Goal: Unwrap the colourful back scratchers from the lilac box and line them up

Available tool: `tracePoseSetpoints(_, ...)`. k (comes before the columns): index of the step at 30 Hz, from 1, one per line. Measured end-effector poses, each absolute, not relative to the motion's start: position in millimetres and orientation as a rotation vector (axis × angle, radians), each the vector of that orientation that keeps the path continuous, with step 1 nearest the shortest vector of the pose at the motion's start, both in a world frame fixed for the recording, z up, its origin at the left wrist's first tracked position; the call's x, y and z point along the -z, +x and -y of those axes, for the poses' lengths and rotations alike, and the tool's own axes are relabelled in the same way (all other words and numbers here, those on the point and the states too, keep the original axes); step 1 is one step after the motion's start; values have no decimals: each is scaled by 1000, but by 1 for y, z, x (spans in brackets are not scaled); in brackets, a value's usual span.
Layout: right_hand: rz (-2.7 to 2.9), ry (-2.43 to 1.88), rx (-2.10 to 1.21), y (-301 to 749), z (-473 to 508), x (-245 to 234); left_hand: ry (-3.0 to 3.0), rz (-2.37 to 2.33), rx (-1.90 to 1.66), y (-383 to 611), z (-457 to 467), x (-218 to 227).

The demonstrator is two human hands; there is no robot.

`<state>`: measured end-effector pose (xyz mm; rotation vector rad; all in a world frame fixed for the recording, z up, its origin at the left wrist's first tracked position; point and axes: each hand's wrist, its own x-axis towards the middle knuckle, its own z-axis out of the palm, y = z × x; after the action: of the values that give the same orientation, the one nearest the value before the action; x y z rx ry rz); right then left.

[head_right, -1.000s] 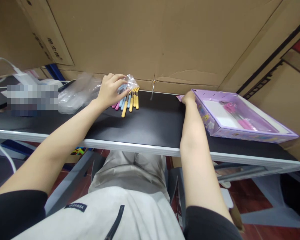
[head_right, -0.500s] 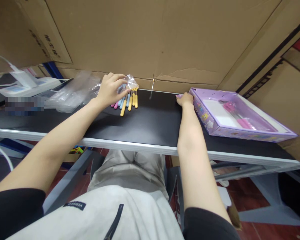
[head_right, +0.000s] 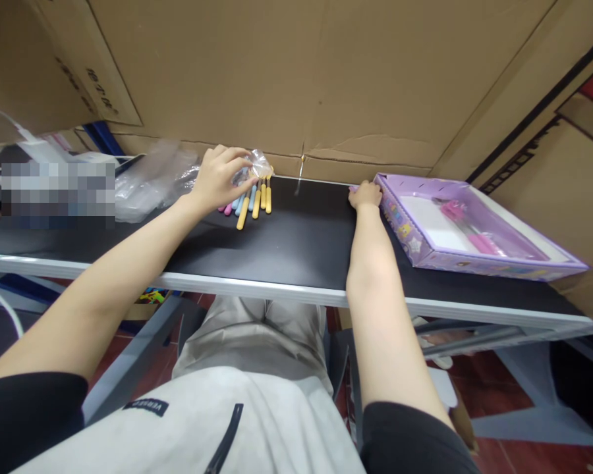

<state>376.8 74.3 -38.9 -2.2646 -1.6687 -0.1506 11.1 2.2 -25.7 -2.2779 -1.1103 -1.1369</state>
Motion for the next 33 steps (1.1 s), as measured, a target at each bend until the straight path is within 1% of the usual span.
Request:
tracePoseSetpoints(7, 1651, -2299, 172, 377, -76, 39, -2304, 1239, 1010, 13, 6, 21)
tracePoseSetpoints(17, 1653, -2240, 179, 375, -69, 39, -2293, 1229, 1005, 15, 8, 19)
tracePoseSetpoints(20, 1724, -2101, 241, 367, -70, 35, -2296, 1230, 990, 15, 10, 19)
tracePoseSetpoints(23, 1829, -1798, 243, 344, -71, 26, -2314, 1223, 966, 16, 12, 19)
tracePoseSetpoints(26, 1851, -1457, 11, 306, -68, 15, -2325, 1220, 947, 18, 14, 21)
tracePoseSetpoints(31, 1780, -1091, -865, 247, -46, 0, -2345, 1241, 895, 19, 13, 25)
tracePoseSetpoints(33, 1768, -1023, -1116, 234, -34, -5, -2358, 1252, 876, 19, 12, 26)
